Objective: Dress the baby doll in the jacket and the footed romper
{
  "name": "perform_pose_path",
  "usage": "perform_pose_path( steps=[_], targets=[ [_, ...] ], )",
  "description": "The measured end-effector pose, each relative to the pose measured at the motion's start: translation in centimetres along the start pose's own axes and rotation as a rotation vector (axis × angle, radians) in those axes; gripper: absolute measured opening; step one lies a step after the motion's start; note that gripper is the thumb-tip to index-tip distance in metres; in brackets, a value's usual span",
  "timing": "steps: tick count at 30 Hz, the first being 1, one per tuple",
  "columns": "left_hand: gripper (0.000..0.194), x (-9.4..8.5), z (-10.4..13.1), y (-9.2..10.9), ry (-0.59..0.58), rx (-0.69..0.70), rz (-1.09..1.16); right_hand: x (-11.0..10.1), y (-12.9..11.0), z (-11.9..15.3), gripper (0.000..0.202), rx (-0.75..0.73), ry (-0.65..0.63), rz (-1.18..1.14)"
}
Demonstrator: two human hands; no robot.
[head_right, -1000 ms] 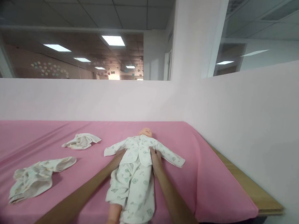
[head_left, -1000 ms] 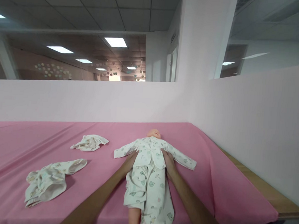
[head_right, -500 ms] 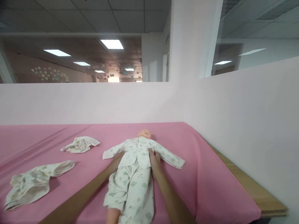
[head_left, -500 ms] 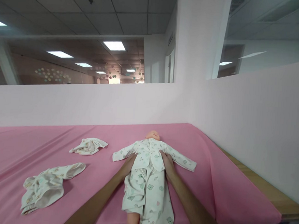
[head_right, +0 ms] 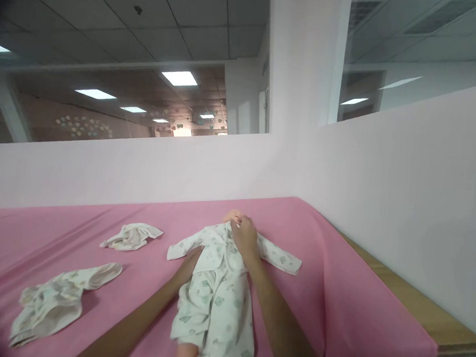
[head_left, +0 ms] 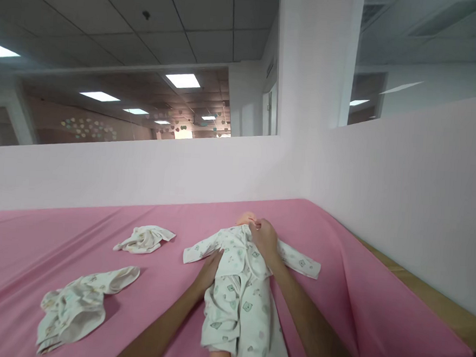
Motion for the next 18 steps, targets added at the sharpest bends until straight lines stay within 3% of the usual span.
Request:
perform_pose_path(
  steps=[3,6,13,18],
  targets=[
    [0.055,0.0,0.3,0.1,0.015,0.020,0.016,2.6,-1.7,-2.3,0.025,-0.015,-0.108,0.103],
    [0.057,0.0,0.3,0.0,0.017,0.003,0.017,4.2,-2.0,-3.2,0.018,0.011,-0.150,0.196],
    [0.062,0.2,0.5,0.0,-0.028,-0.032,0.026,3.3,0.5,-2.3,0.031,0.079,-0.085,0.259],
    [0.068,0.3,0.6,-0.3,-0.034,-0.053,-0.018,3.0,1.3,-1.7,0.029,0.083,-0.033,0.200]
  ],
)
Point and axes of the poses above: each hand's wrist, its own z-axis away from the middle knuckle, its own x-axis out of the palm, y = z × x, the point moved 6 cm from there along -z, towards the middle knuckle, and after that the axes turned 4 degrees about -x, right-handed, at the moved point
